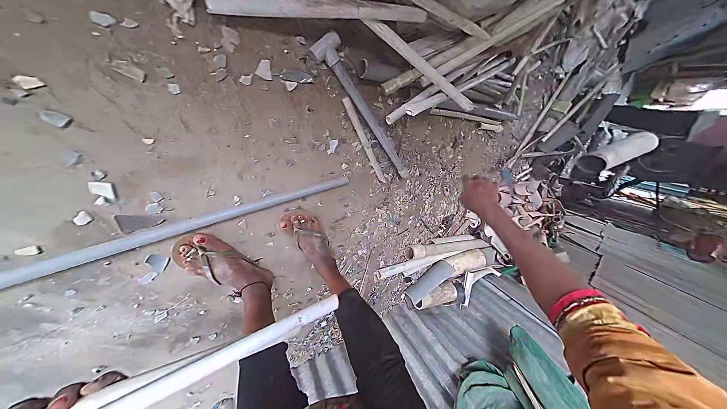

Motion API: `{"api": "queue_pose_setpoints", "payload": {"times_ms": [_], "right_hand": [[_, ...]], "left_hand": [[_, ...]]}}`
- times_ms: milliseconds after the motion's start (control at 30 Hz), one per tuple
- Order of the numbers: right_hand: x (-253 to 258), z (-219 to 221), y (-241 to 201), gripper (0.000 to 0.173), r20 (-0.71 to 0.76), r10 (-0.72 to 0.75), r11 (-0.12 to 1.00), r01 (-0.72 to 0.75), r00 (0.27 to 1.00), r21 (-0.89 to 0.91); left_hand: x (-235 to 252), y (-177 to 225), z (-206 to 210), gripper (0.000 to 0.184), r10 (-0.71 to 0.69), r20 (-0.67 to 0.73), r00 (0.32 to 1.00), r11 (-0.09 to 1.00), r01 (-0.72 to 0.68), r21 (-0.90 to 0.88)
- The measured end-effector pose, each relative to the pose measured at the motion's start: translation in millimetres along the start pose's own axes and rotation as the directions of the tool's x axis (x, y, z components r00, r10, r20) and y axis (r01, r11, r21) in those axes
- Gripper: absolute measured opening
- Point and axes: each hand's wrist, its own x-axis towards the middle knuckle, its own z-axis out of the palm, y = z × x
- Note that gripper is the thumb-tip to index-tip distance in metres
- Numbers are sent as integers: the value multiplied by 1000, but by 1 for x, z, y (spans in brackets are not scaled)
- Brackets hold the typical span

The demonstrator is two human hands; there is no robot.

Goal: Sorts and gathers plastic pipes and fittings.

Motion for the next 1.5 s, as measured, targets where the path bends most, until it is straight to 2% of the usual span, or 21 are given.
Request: {"api": "queue_pose_setpoints", "payload": {"times_ms": [67, 133, 200, 300, 400, 467, 533, 600, 667, 767, 833, 900, 967, 1000, 1067, 1100, 1167, 1233, 1300, 1400, 1500], "right_hand": [[-16, 8, -114, 50, 32, -356, 929, 351, 934, 119], [-42, 23, -228, 46, -42, -685, 713, 681, 727, 166], [-67, 42, -327, 41, -156, -824, 530, 839, 544, 126], [-90, 60, -435, 58, -159, -835, 521, 850, 527, 80], [-100, 58, -494, 40, -190, -779, 584, 802, 597, 126], [-114, 39, -500, 54, -62, -818, 546, 805, 572, 234], [-136, 19, -476, 55, -67, -896, 408, 873, 439, 269], [-165, -6, -434, 41, -72, -933, 326, 913, 353, 245], [-190, -35, -378, 40, 12, -943, 326, 918, 332, 227], [-190, -33, -283, 30, -143, -965, 190, 962, 220, 195], [-185, -39, -241, 24, -34, -991, 119, 960, 132, 255], [-166, -63, -232, 32, 247, -966, 171, 898, 72, 404], [-129, -96, -246, 45, 289, -948, 268, 826, 134, 497], [-102, -116, -258, 47, 196, -947, 321, 810, 256, 492], [-32, -157, -291, 46, -177, -822, 465, 817, 541, 341], [5, -179, -307, 52, -371, -688, 585, 779, 624, 225], [66, -215, -336, 68, -584, -412, 786, 597, 700, 162], [91, -226, -367, 72, -557, -289, 866, 461, 779, 196], [71, -203, -401, 56, -486, -410, 829, 537, 772, 153], [5, -143, -438, 54, -413, -661, 635, 760, 627, 138], [-83, -93, -441, 46, -398, -720, 497, 823, 568, 275]], "left_hand": [[-2, -1, -2, 36, -17, 4, 1000, 996, 17, 83], [3, 2, -7, 36, 56, -48, 997, 983, -46, 180], [0, 5, -7, 30, 125, -110, 986, 964, -94, 249], [-3, 7, -8, 26, 148, -177, 973, 970, -107, 220], [-5, 3, -8, 29, 115, -197, 974, 985, -86, 150], [-2, 1, -15, 26, 86, -224, 971, 991, -59, 124], [3, 1, -20, 18, 45, -292, 955, 993, -10, 120], [8, 1, -27, 13, 4, -327, 945, 993, 36, 116], [13, 3, -36, 27, 13, -281, 959, 995, 14, 94], [14, 15, -40, 27, 79, -154, 985, 996, -85, -29], [11, 24, -38, 25, 167, -56, 984, 967, -174, -184], [11, 30, -33, 32, 223, 10, 975, 925, -209, -316], [14, 32, -24, 30, 262, 45, 964, 928, -239, -284], [14, 32, -19, 30, 262, 42, 964, 933, -242, -266], [15, 31, -12, 32, 251, 35, 967, 943, -237, -232], [16, 30, -9, 33, 247, 33, 969, 952, -236, -197], [18, 30, -7, 34, 233, 50, 971, 968, -227, -107], [16, 28, -8, 35, 218, 53, 975, 976, -218, -14], [15, 28, -5, 34, 215, 72, 974, 974, -219, 53], [12, 27, 5, 31, 215, 170, 962, 977, -212, -32], [15, 28, 8, 28, 225, 258, 940, 973, -201, -116]]}}
